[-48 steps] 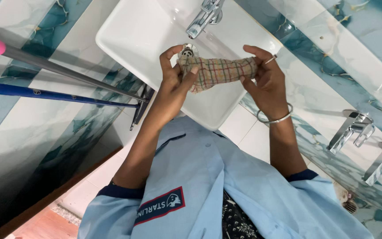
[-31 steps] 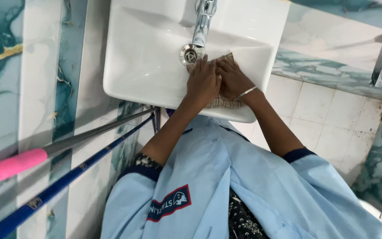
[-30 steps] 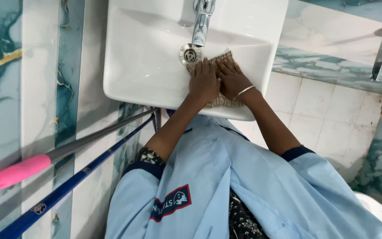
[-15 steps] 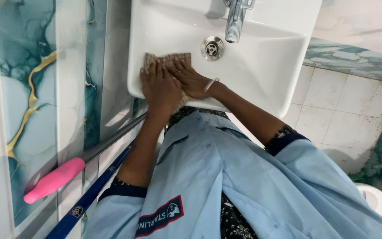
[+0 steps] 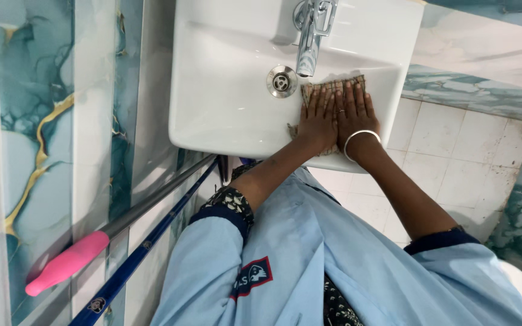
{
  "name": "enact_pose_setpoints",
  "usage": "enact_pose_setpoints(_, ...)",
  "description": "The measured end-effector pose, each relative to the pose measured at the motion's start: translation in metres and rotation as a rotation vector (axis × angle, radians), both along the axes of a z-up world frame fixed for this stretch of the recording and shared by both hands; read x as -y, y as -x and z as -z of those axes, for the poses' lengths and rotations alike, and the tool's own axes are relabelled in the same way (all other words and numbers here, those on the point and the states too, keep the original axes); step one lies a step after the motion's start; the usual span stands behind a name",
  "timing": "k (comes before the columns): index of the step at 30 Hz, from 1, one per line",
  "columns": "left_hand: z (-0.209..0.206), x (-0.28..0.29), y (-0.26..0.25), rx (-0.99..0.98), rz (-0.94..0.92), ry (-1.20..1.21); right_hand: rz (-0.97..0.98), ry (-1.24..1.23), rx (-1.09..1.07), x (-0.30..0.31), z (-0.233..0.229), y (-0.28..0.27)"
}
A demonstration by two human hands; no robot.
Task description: The person cleans a white porcelain sink and a chrome faucet with a checkered cloth, wiping the interior surfaces and the fixture.
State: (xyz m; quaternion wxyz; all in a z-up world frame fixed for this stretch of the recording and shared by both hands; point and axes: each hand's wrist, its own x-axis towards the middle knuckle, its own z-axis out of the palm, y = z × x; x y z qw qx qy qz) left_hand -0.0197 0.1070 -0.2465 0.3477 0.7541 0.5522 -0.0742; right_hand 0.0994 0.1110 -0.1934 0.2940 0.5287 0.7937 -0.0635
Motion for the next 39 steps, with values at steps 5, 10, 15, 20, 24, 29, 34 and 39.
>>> enact_pose_setpoints(5,0.012,-0.026,0.063,-0.297,-0.080,-0.181,0.120,-0.040,-0.235,-0.026,0.046,0.068)
enact_pose_setpoints(10,-0.014,-0.030,0.189,-0.721,-0.054,-0.383,-0.043,0.122,-0.271,-0.044,0.049,0.207)
enact_pose_setpoints(15,-0.064,0.039,0.266,-0.454,-0.498,-0.654,-0.346,0.151,-0.801,-0.035,0.028,0.279)
enact_pose_setpoints(20,-0.107,0.117,0.228,-0.126,-0.703,-0.653,-0.387,0.616,-0.775,0.002,-0.008,0.236)
enact_pose_setpoints(24,-0.106,0.103,0.148,-0.034,-0.659,-0.311,-0.355,0.698,-0.630,0.005,-0.014,0.134)
enact_pose_setpoints(29,-0.057,0.034,0.028,-0.118,-0.098,0.007,-0.248,0.401,-0.014,-0.003,-0.017,0.021)
enact_pose_setpoints(34,0.016,-0.020,0.040,-0.327,-0.173,-0.232,-0.110,0.154,0.130,-0.037,0.009,0.070)
enact_pose_setpoints(39,0.004,-0.021,0.181,-0.529,-0.183,-0.298,-0.126,0.261,-0.115,-0.054,0.024,0.195)
